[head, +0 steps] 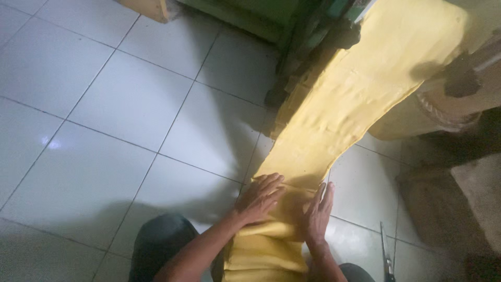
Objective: The person sits on the floor and repeatedly feeds a long sheet of yellow dough through a dough sheeter. They gather the output, fold it, and feed it back through the machine multiple times to thin and smooth the dough.
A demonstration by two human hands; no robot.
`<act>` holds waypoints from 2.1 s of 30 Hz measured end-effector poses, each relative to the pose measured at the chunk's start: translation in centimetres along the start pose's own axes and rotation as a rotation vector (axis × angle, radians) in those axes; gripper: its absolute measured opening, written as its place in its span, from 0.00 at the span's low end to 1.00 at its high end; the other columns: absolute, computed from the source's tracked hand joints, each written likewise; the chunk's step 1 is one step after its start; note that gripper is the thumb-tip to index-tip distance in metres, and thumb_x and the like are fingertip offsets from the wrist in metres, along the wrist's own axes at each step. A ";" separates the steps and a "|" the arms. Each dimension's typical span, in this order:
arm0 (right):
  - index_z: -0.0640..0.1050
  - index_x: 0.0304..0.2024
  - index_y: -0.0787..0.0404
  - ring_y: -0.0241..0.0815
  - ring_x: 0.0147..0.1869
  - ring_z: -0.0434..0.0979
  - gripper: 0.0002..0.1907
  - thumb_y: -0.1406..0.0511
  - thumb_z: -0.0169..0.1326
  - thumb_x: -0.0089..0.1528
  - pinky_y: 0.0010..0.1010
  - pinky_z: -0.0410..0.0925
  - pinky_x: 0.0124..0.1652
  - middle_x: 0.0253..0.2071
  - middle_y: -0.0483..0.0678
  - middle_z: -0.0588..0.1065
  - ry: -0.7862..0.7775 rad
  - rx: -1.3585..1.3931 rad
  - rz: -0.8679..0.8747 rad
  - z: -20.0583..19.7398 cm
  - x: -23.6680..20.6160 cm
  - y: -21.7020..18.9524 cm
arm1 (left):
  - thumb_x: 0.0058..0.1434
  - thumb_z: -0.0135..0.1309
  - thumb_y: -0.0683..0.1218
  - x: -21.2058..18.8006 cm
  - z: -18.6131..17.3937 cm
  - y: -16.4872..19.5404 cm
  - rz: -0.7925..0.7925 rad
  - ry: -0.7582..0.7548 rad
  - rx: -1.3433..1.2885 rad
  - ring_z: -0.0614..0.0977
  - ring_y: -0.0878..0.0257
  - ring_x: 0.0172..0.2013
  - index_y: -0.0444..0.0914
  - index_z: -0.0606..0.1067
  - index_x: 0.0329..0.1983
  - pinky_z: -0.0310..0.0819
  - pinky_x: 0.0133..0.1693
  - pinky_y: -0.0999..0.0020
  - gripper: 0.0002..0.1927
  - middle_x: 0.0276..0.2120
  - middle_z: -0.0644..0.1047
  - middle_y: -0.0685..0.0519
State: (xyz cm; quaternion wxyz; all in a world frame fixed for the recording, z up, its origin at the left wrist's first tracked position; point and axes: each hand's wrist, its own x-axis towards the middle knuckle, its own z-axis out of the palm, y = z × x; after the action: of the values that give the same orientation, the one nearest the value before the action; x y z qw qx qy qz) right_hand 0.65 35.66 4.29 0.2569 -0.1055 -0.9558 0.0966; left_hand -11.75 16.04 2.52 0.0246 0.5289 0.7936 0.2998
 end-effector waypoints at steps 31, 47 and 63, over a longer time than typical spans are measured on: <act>0.77 0.53 0.65 0.63 0.53 0.74 0.22 0.72 0.59 0.55 0.51 0.68 0.52 0.52 0.58 0.75 -0.362 0.278 -0.022 -4.3 0.3 -7.2 | 0.56 0.63 0.48 -4.0 -2.3 4.6 -0.221 -0.091 0.107 0.62 0.43 0.68 0.28 0.74 0.53 0.55 0.63 0.47 0.26 0.72 0.60 0.39; 0.73 0.62 0.62 0.50 0.68 0.71 0.29 0.50 0.52 0.66 0.44 0.68 0.61 0.62 0.55 0.72 0.075 0.903 0.677 -6.3 15.7 6.3 | 0.68 0.53 0.49 10.7 -10.9 -2.7 -0.481 0.798 -0.538 0.77 0.48 0.58 0.37 0.74 0.59 0.68 0.60 0.57 0.19 0.56 0.77 0.43; 0.69 0.59 0.68 0.50 0.50 0.66 0.28 0.48 0.47 0.78 0.48 0.62 0.51 0.47 0.54 0.68 -0.190 1.295 0.983 1.7 2.3 3.9 | 0.61 0.55 0.65 2.6 -2.2 -1.7 -0.745 0.274 -0.841 0.78 0.49 0.54 0.34 0.73 0.59 0.70 0.55 0.56 0.35 0.53 0.78 0.39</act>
State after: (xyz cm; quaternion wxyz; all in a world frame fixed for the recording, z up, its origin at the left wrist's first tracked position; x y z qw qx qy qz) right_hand -1.61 39.72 2.98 0.1130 -0.3347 -0.5727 0.7398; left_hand -15.04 16.83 4.21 0.2339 0.1151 0.7347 0.6263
